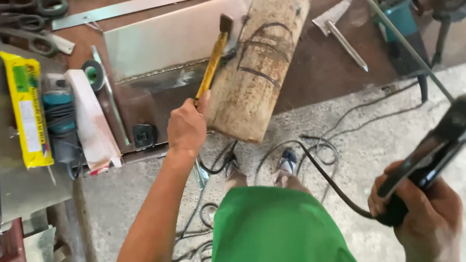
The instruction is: The person arc welds a metal workpiece clamped to a wooden block on a workbench, striking an electrode holder to produce sparks and weld beads. Between welds they chip the weld with a chipping hammer, reposition the workpiece, and briefly handle an angle grinder and a welding rod.
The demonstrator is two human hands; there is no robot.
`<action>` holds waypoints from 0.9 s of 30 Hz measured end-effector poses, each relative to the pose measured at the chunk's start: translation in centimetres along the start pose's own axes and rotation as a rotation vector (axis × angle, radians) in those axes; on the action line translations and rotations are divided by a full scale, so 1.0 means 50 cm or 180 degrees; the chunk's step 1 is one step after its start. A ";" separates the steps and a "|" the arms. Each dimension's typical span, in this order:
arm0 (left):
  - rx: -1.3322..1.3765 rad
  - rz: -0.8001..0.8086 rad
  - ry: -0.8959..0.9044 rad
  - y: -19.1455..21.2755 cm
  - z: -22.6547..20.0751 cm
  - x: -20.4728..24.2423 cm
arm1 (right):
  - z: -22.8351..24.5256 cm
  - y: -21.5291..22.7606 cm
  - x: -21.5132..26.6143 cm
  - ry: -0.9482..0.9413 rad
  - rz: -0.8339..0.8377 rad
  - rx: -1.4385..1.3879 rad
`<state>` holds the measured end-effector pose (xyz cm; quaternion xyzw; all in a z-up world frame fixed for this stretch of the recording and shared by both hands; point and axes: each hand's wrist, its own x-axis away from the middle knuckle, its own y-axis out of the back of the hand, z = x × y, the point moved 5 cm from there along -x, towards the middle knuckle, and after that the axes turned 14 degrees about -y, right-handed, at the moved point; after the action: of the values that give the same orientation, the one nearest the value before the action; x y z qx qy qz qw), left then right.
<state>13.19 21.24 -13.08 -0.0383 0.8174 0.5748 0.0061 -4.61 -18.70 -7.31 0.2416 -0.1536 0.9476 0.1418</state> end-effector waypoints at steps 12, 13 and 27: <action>-0.1325 -0.0432 -0.0314 0.080 0.112 -0.043 | 0.025 -0.096 0.026 -0.0054 -0.0616 0.1746; -0.1553 -0.0246 -0.0235 0.092 0.137 -0.052 | 0.015 -0.110 0.040 -0.0095 -0.0735 0.1919; -0.0950 0.0071 -0.1156 0.128 0.301 -0.122 | 0.038 -0.486 0.137 0.0377 -0.2292 0.4206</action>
<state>18.29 37.88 -11.84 0.0743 0.7091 0.6869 0.1410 -1.28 4.12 3.11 0.2602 0.5429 0.7491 0.2764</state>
